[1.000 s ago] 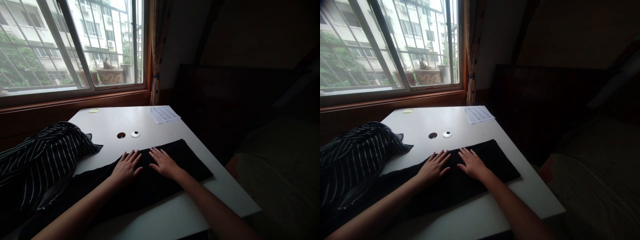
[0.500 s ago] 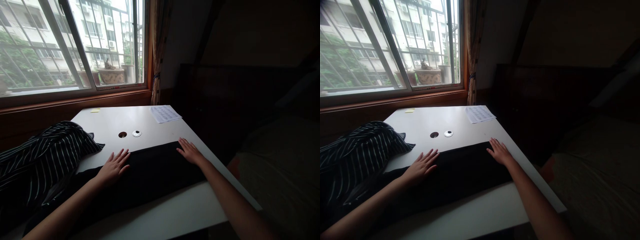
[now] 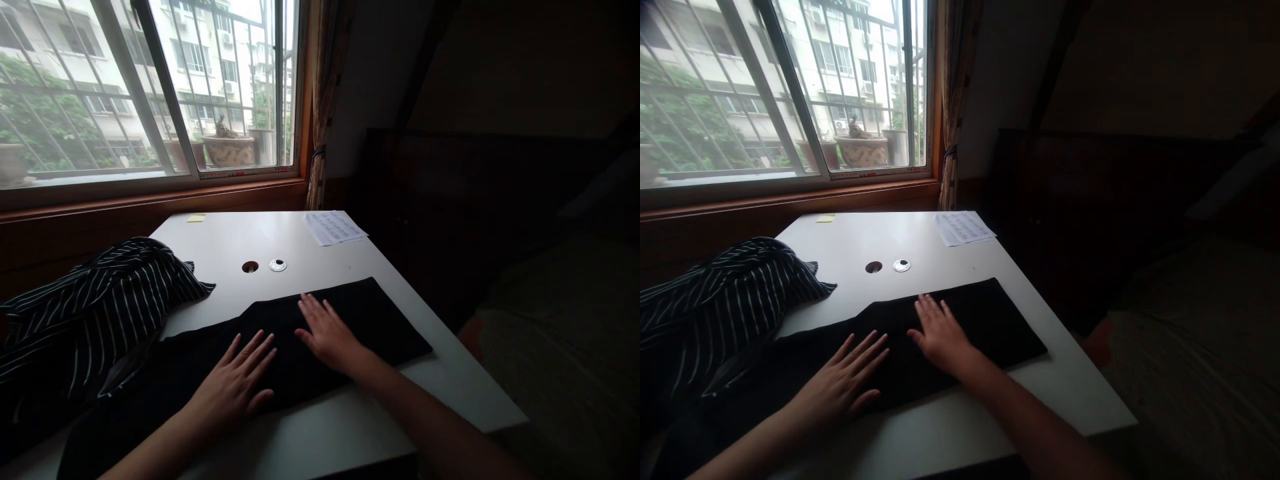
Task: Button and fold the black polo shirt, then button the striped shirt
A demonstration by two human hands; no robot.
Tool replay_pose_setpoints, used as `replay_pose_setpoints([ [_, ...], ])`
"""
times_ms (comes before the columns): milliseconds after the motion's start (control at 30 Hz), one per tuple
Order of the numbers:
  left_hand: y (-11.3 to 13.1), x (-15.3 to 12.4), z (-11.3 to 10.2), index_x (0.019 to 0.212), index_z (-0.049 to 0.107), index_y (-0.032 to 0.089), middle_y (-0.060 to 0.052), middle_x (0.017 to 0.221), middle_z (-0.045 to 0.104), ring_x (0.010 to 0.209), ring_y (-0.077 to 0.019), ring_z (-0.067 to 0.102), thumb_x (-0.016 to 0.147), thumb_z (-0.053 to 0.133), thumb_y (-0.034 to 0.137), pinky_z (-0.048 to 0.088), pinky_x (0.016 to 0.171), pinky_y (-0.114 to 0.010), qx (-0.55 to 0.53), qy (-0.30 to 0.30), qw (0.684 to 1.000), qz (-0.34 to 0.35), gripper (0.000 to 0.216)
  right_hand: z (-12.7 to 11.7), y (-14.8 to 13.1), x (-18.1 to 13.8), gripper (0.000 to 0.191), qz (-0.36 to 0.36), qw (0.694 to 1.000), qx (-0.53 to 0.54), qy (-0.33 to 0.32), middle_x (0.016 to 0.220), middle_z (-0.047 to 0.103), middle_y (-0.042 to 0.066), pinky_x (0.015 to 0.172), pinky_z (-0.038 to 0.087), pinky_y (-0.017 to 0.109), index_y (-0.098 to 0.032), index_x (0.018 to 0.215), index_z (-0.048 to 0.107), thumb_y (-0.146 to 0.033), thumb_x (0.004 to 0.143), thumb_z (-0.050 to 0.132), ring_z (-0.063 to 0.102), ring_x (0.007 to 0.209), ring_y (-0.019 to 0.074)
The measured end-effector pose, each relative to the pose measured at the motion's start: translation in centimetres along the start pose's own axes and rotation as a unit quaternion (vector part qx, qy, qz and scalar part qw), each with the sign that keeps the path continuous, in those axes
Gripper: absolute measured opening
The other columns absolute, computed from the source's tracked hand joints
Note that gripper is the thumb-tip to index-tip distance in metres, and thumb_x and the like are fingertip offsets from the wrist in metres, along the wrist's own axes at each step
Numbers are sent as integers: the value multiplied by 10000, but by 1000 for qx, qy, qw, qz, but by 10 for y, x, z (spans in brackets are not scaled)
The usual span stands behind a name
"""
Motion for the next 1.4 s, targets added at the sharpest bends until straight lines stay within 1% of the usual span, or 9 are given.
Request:
replay_pose_setpoints([
  [100,12,2,15,1575,170,269,-70,1610,271,1475,-305,286,993,382,560,207,1207,-556,0,4,1000,-2,684,17,-44,-5,721,-73,996,39,-30,1634,173,101,1236,126,488,-151,1564,248,-600,1000,281,165,1515,259],
  [200,10,-4,18,1579,144,268,-64,1618,247,1480,-297,277,996,380,556,191,1213,-542,3,-2,1000,-8,692,22,-43,-13,745,-74,995,52,-49,1634,181,94,1242,105,475,-162,1567,238,-623,987,312,168,1515,251],
  [600,-74,-51,22,1558,126,368,18,1633,184,1504,-276,204,993,361,585,183,1211,-532,13,-46,985,-163,650,7,89,-53,695,90,995,-46,-14,1638,193,44,1227,169,495,-247,1576,201,-619,994,274,202,1508,237],
  [767,-102,-87,23,1563,175,283,-16,1640,144,1511,-285,171,992,336,569,224,1198,-527,27,-45,959,-277,658,0,155,-85,703,205,975,-91,4,1641,186,55,1213,216,486,-204,1578,198,-598,997,211,187,1511,237],
  [900,-108,-107,21,1567,180,213,-38,1641,152,1512,-283,167,987,317,531,362,1136,-466,20,-49,938,-342,675,-8,173,-95,698,260,960,-104,-7,1646,169,48,1201,225,522,-194,1578,195,-578,996,188,191,1510,258],
  [1033,-109,-101,10,1549,276,208,-51,1624,233,1507,-305,182,978,315,483,426,1066,-497,47,-72,939,-334,635,-15,148,-72,678,247,962,-120,7,1629,234,54,1204,137,588,-211,1548,308,-591,994,218,154,1515,298],
  [1200,-112,-53,-4,1518,371,224,-78,1568,376,1463,-296,319,998,319,474,311,1143,-542,61,-56,956,-280,580,-5,68,-8,704,93,994,-64,2,1629,221,65,1222,112,539,-196,1566,249,-614,1001,208,165,1516,257],
  [1300,-111,-22,2,1525,356,203,-80,1583,340,1484,-286,271,1005,332,481,215,1195,-535,53,-46,966,-249,590,11,24,26,711,-8,999,-14,-39,1635,197,58,1228,115,510,-204,1566,247,-629,998,198,172,1515,236],
  [1400,-110,-8,17,1546,299,221,-55,1611,266,1506,-279,198,1011,320,503,222,1197,-524,28,-61,964,-256,605,23,13,43,729,-44,997,12,-66,1640,175,41,1232,109,491,-221,1571,232,-655,984,219,152,1520,232],
])
Point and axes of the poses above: each hand's wrist, its own x-axis towards the middle knuckle, its own z-axis out of the palm, y = z × x, the point moved 2 cm from there along x, towards the middle knuckle
